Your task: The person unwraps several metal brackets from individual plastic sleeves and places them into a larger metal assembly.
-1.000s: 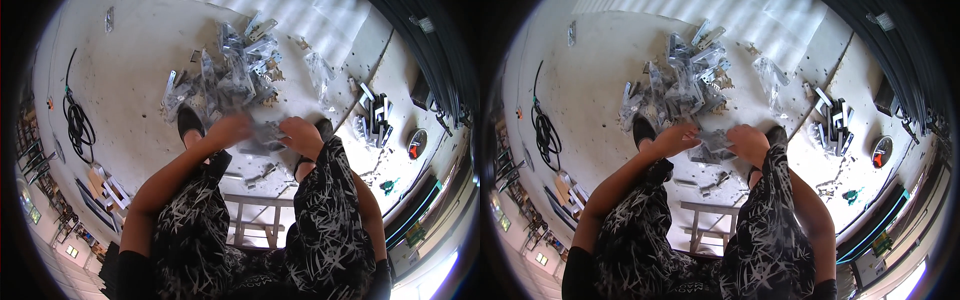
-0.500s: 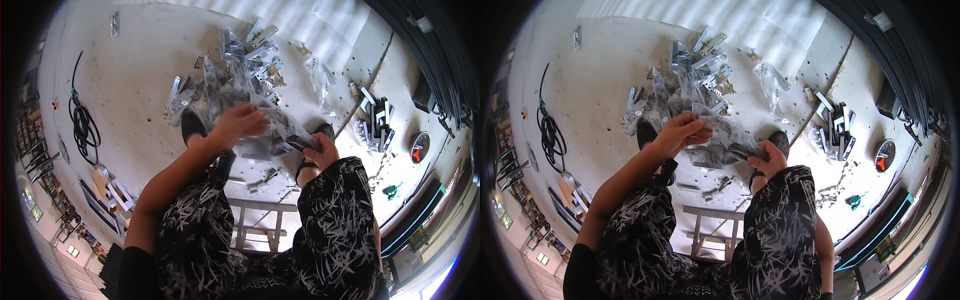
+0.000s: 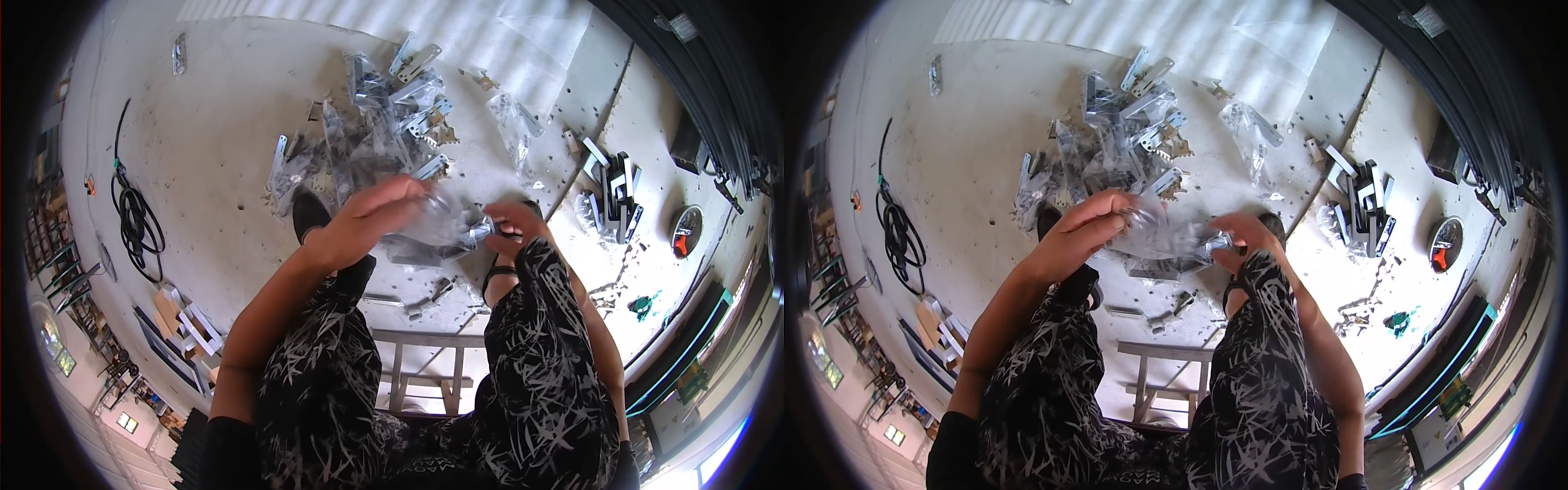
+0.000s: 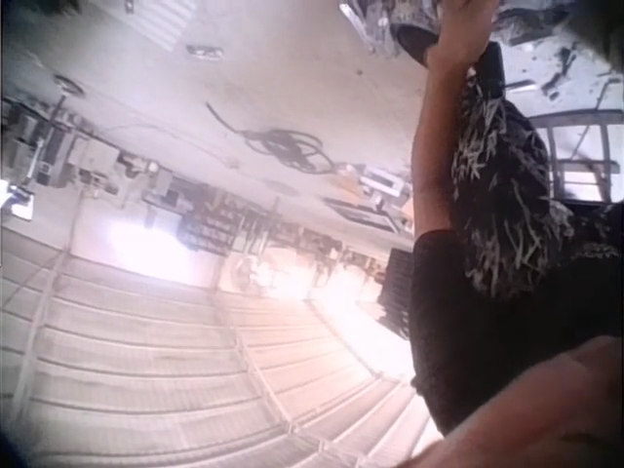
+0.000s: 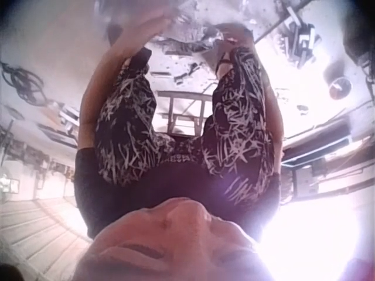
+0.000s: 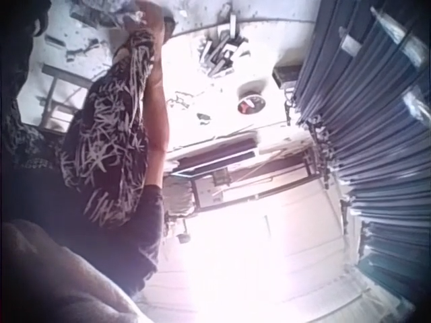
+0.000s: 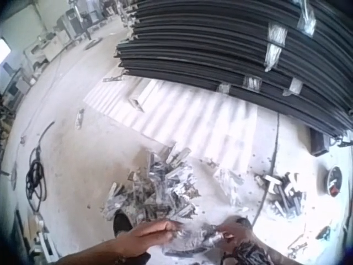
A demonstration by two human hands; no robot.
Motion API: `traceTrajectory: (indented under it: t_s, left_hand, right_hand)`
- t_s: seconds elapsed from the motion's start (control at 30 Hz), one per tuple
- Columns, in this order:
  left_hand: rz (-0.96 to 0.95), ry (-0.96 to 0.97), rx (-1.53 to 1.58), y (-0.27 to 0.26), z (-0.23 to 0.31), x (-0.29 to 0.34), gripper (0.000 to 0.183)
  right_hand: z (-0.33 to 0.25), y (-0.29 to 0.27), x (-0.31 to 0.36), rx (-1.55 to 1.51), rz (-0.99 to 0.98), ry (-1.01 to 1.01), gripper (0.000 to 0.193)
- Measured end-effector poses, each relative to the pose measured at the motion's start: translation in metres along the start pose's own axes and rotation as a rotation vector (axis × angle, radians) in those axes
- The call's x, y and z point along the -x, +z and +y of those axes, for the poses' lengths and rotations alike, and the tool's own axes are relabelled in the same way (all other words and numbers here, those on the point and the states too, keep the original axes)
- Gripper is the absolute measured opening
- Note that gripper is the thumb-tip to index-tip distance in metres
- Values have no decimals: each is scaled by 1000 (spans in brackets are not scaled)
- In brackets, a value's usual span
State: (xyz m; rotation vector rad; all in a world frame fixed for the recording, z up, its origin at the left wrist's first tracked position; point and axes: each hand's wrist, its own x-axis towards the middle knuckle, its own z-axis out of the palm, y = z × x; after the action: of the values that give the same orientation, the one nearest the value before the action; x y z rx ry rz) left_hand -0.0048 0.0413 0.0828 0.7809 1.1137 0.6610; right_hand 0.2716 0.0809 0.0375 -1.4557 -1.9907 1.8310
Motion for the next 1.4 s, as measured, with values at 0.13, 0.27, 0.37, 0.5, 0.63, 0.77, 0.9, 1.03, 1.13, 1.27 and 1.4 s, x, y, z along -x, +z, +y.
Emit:
traceTrajectory:
  t_s: [0.13,0.27,0.37,0.5,0.63,0.77,0.9,1.03,1.13,1.27,1.4]
  left_hand:
    - [6,-25,-222,-7,-3,12,12]
    - [-58,133,-252,2,-15,-2,11]
    - [22,136,-205,7,-20,-10,14]
    - [10,152,-183,9,-31,-20,19]
    - [115,78,-339,11,-27,-19,18]
    - [134,87,-111,3,-52,-27,15]
    - [361,-107,541,-21,-68,-36,12]
    - [367,30,842,-54,-67,-28,14]
    - [348,143,870,-77,-61,-25,9]
    - [268,139,1002,-77,-58,-18,7]
    - [166,85,1057,-57,-52,-23,6]
  right_hand:
    - [-74,7,-18,11,57,-328,40]
    - [-81,4,-23,324,98,-620,21]
    - [-81,11,-27,281,168,-604,14]
    - [-74,23,-27,300,178,-593,15]
    - [-68,24,-37,387,83,-512,17]
    - [-69,31,-48,626,94,-765,14]
    - [-66,75,-11,670,-376,-947,10]
    - [-15,78,0,762,-655,-595,10]
    - [23,68,4,883,-1171,-354,13]
    - [-12,49,-7,847,-735,-147,25]
    - [-40,45,-31,652,136,-443,59]
